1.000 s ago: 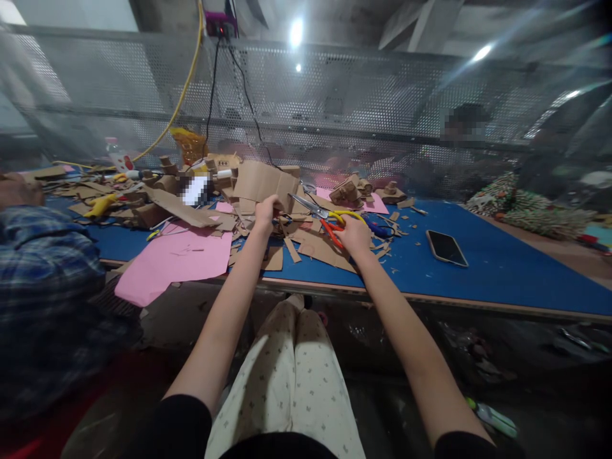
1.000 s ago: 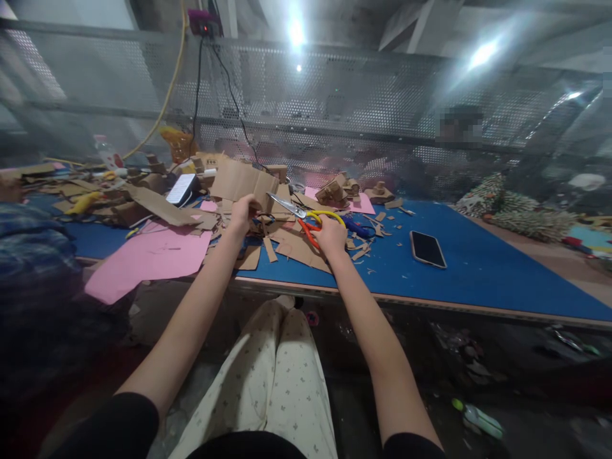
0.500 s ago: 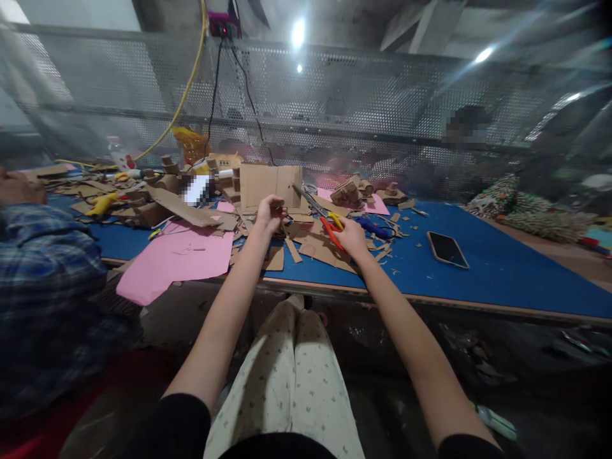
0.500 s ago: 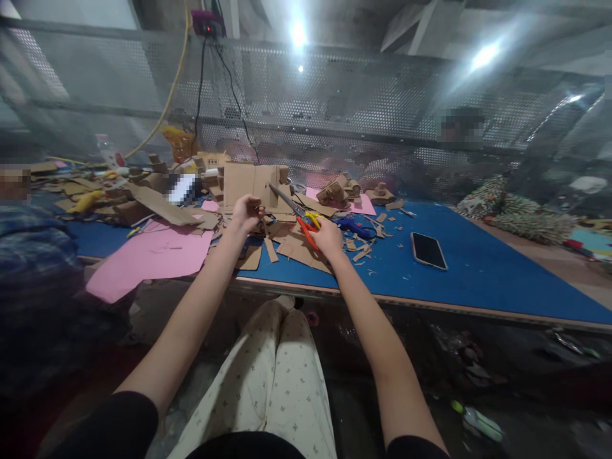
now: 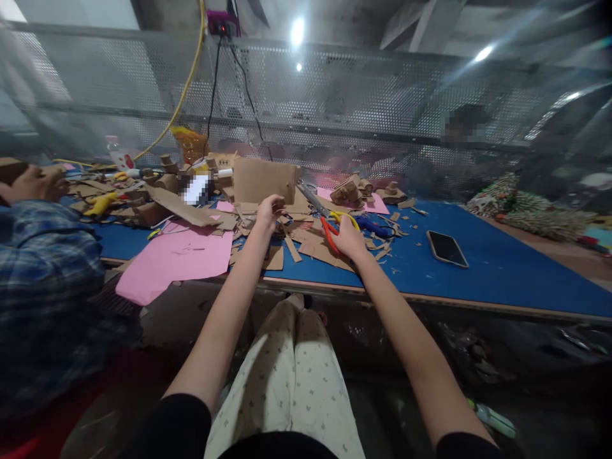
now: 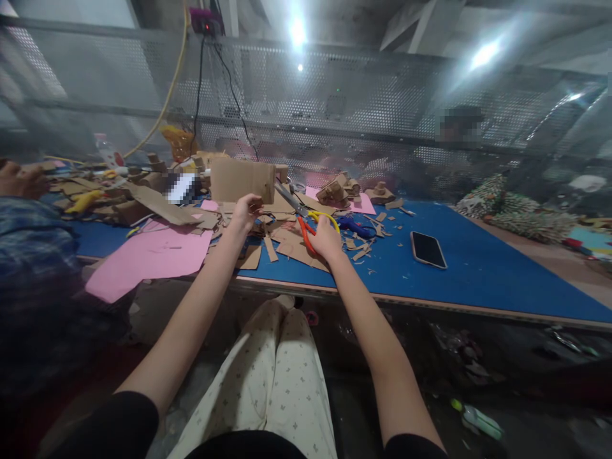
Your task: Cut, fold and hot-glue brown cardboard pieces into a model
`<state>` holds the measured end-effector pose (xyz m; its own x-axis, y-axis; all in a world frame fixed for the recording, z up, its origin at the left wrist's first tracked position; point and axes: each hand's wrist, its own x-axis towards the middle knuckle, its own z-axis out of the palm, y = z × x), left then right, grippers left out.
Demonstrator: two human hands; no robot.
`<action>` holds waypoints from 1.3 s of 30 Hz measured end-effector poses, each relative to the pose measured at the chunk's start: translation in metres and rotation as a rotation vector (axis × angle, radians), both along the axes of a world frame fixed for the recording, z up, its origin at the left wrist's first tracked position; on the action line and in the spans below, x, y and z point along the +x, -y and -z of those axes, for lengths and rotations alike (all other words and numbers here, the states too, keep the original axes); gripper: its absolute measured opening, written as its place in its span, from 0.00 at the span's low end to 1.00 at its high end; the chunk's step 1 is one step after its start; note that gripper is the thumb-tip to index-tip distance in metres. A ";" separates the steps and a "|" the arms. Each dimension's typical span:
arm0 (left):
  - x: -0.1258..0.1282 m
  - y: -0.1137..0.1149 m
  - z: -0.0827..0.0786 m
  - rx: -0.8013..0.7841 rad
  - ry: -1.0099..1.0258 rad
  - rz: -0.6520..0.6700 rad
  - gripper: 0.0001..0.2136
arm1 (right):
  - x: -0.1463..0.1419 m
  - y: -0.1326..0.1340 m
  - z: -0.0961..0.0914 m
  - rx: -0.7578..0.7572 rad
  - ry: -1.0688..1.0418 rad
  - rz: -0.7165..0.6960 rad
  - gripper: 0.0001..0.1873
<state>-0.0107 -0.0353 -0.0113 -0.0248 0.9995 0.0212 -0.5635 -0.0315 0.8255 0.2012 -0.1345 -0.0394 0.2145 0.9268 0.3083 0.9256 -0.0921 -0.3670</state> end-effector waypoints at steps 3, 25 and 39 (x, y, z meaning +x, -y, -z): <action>0.000 0.001 0.001 0.010 -0.015 -0.012 0.02 | 0.002 -0.001 -0.001 0.017 0.050 0.002 0.32; 0.005 0.001 0.001 0.036 0.021 0.041 0.04 | 0.002 -0.003 0.001 0.158 0.015 -0.045 0.24; 0.012 0.007 0.005 0.159 -0.047 0.164 0.04 | 0.005 -0.005 0.002 0.117 -0.002 -0.053 0.32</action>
